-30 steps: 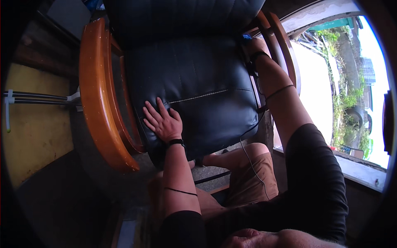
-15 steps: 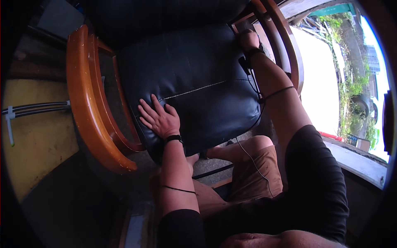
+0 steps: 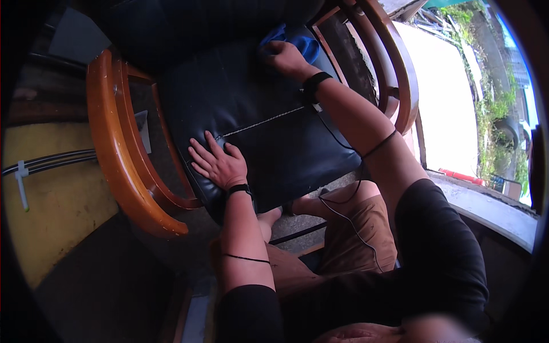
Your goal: Wiping down a black leather office chair using a blue cloth.
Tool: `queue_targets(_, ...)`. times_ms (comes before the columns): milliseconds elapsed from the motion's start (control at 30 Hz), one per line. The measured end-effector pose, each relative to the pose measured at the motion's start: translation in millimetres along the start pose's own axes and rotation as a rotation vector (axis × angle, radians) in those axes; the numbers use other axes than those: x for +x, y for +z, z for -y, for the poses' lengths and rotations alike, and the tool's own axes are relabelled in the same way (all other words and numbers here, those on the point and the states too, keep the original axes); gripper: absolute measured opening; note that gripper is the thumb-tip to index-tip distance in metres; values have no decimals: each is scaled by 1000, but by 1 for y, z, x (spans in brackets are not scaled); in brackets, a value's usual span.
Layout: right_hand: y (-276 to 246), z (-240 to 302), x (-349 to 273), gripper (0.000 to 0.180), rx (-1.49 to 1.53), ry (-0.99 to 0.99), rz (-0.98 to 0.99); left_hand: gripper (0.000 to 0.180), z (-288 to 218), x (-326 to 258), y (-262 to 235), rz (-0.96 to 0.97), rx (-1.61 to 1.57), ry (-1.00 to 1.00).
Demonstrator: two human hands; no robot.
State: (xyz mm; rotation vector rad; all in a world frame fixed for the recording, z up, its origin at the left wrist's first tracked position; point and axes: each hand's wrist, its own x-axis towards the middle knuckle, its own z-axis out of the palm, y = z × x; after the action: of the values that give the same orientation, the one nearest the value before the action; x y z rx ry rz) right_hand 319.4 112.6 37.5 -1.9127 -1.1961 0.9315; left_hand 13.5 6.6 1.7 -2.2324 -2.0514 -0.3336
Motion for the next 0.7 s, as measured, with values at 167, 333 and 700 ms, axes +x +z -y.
queue_targets(167,94,39,-88,38,-57,-601,317,60,6,-4,2,-72,-1,15)
queue_targets(333,10,-16,-65,36,-575,-275,-330,59,6,-1,4,-72,-39,14)
queue_targets(700,37,61,-73,46,151,142,241,60,21,-3,4,-51,14,2)
